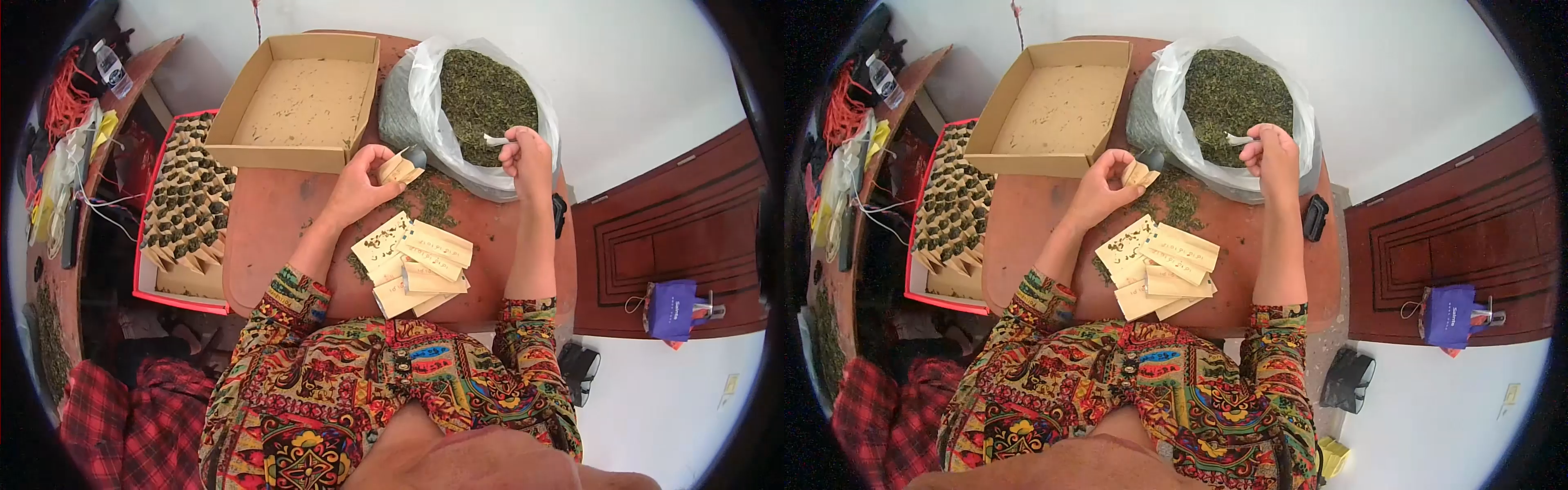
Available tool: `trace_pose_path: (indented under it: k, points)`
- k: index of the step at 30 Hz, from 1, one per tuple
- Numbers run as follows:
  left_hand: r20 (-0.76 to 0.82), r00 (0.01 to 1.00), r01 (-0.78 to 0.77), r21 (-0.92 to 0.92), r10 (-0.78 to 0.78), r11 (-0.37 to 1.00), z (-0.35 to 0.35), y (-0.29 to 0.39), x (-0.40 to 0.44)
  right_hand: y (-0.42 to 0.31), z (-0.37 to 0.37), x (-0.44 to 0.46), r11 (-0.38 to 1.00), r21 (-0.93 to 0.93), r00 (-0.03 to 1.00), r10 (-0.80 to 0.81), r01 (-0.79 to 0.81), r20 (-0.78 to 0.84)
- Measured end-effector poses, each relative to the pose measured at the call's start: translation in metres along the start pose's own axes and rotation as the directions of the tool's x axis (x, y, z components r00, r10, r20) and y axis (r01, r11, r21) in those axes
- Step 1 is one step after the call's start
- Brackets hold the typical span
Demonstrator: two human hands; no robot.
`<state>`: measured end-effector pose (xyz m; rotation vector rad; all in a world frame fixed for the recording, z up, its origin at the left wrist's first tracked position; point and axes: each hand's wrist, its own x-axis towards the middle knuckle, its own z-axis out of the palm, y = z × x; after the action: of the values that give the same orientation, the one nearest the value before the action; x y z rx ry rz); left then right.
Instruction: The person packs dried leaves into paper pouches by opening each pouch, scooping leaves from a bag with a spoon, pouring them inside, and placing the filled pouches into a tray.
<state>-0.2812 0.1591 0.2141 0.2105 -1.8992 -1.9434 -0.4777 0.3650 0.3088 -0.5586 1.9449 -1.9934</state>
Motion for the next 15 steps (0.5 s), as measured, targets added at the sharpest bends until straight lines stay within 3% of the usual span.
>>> trace_pose_path:
  k: [9, 12, 15]
  points:
    - [-0.018, 1.000, -0.020, 0.037, 0.020, 0.999, 0.002, -0.001, 0.000, -0.020, 0.036, -0.023, 0.994, -0.092, 0.972, 0.071, -0.052, 0.225]
    - [0.006, 0.999, -0.035, 0.102, 0.034, 0.994, 0.001, 0.000, 0.000, -0.019, 0.050, -0.029, 0.975, -0.223, 0.973, 0.037, 0.015, 0.228]
    - [0.008, 0.998, -0.059, 0.128, 0.058, 0.990, 0.002, -0.001, 0.000, -0.022, 0.064, -0.041, 0.866, -0.445, 0.961, -0.125, 0.228, 0.248]
